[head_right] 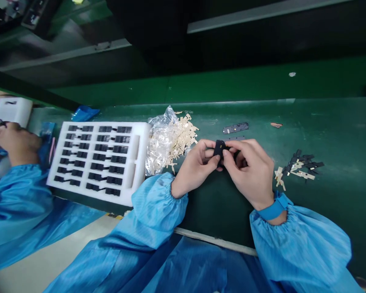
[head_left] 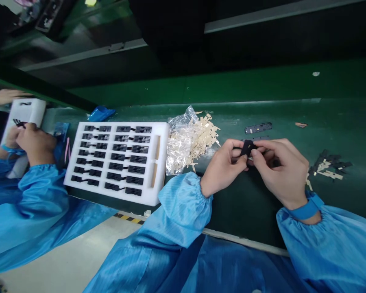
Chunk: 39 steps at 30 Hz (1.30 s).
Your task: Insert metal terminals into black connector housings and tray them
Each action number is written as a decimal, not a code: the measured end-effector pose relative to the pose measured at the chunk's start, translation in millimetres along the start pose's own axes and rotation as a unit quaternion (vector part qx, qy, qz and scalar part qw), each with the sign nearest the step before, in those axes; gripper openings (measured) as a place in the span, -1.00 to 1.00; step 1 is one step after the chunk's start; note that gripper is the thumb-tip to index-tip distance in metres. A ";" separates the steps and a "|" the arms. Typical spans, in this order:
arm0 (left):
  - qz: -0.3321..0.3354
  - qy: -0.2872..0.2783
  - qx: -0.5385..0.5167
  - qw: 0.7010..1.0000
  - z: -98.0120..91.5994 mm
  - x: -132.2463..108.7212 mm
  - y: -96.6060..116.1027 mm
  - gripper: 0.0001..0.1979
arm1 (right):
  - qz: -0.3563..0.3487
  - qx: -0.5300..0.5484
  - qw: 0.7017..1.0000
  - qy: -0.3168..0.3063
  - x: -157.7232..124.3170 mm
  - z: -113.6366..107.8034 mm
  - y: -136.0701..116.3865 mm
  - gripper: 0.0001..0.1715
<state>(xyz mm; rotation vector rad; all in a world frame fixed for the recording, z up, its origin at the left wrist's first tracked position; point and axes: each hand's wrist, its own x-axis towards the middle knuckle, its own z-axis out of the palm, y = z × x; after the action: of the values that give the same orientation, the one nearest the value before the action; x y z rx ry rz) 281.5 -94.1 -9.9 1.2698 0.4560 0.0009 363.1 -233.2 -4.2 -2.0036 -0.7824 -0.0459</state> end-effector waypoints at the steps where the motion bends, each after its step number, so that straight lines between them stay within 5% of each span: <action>1: 0.000 0.005 0.005 1.000 0.3 -0.4 -1.2 -0.81 | -0.001 -0.001 1.000 0.003 -0.7 0.4 -0.2 -0.81; 7: 0.013 0.028 0.054 0.998 2.5 -2.6 -4.9 -0.78 | -0.023 -0.013 0.999 0.022 -1.3 1.3 -4.7 -0.90; 26: 0.045 0.041 0.081 0.995 13.8 -11.0 -10.8 -0.77 | 0.079 0.007 0.997 0.024 -2.6 1.1 -8.3 -0.86; 39: 0.175 0.077 0.261 0.946 -0.3 -11.3 -5.7 -0.79 | 0.125 0.061 0.990 -0.006 -1.5 -0.4 -4.1 -0.90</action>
<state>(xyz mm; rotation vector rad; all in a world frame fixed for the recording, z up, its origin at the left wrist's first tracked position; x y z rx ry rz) 269.7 -98.5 -11.4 1.8720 0.3687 0.2990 359.7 -232.8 -1.3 -1.9706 -0.5242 0.1560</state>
